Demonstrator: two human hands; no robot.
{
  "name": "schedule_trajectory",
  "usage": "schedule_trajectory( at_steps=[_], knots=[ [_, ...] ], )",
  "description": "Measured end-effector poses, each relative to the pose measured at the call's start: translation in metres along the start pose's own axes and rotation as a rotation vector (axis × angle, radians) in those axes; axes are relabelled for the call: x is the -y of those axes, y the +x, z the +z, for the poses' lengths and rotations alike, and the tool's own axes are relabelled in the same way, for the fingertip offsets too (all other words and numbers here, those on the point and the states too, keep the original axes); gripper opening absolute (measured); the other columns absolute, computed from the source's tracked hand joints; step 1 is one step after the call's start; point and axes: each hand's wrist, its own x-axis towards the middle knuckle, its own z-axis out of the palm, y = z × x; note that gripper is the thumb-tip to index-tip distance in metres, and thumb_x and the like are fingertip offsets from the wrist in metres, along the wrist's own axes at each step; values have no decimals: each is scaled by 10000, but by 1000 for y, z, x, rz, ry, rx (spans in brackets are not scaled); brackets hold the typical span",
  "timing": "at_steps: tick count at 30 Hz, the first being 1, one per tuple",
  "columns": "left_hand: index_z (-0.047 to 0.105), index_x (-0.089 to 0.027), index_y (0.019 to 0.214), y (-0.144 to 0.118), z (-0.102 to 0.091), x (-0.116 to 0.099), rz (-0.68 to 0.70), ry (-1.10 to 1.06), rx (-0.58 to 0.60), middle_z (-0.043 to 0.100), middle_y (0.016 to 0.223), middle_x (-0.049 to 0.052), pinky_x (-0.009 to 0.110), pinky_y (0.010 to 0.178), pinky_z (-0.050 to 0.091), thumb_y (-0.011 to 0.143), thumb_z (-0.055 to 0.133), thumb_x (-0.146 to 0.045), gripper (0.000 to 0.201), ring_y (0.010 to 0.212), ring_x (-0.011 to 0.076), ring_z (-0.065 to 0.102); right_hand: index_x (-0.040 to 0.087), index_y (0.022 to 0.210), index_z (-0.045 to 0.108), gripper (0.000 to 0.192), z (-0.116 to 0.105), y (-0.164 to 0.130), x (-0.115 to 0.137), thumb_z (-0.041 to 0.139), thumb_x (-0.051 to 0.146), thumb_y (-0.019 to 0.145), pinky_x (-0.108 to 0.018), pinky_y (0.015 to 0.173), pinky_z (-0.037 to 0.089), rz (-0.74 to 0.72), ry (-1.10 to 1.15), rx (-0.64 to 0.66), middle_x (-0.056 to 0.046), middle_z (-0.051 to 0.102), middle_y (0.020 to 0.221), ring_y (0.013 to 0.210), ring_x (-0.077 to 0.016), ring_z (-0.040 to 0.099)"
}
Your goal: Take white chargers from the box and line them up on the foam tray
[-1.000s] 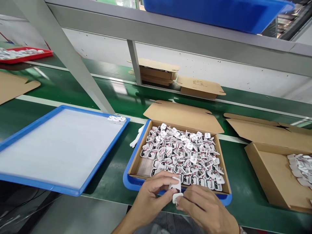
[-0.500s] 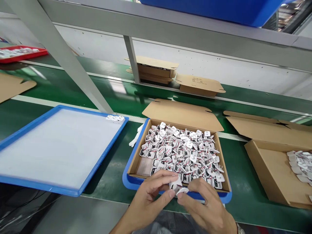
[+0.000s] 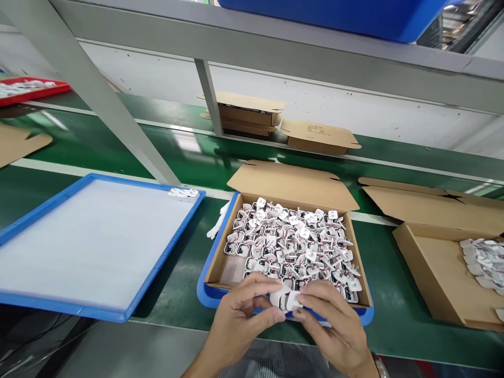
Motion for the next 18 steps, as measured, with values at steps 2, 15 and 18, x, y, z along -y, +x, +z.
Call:
schedule_trajectory(
  at_steps=[2,15,18],
  knots=[
    [851,-352,1063,0,0,2,-10,-25,-1,689,1024,50,260,616,638,800,896,-290,273,613,92,625,222,1223,695,272,3,-1,-4,652,120,976,-381,772,644,18,72,-38,-93,722,1053,952,-227,714],
    [837,-365,1115,1,-3,8,-6,48,3,695,967,76,278,617,558,834,872,-369,282,772,169,620,216,1213,716,218,15,2,-4,641,190,1011,-371,802,658,-10,164,-136,-90,753,1046,955,-209,740],
    [828,-366,1138,1,-2,7,-14,27,40,685,937,69,281,650,564,852,859,-367,287,793,171,627,213,1200,713,199,16,4,-4,624,208,1023,-377,813,655,-23,175,-115,-92,760,1047,961,-208,730]
  ],
)
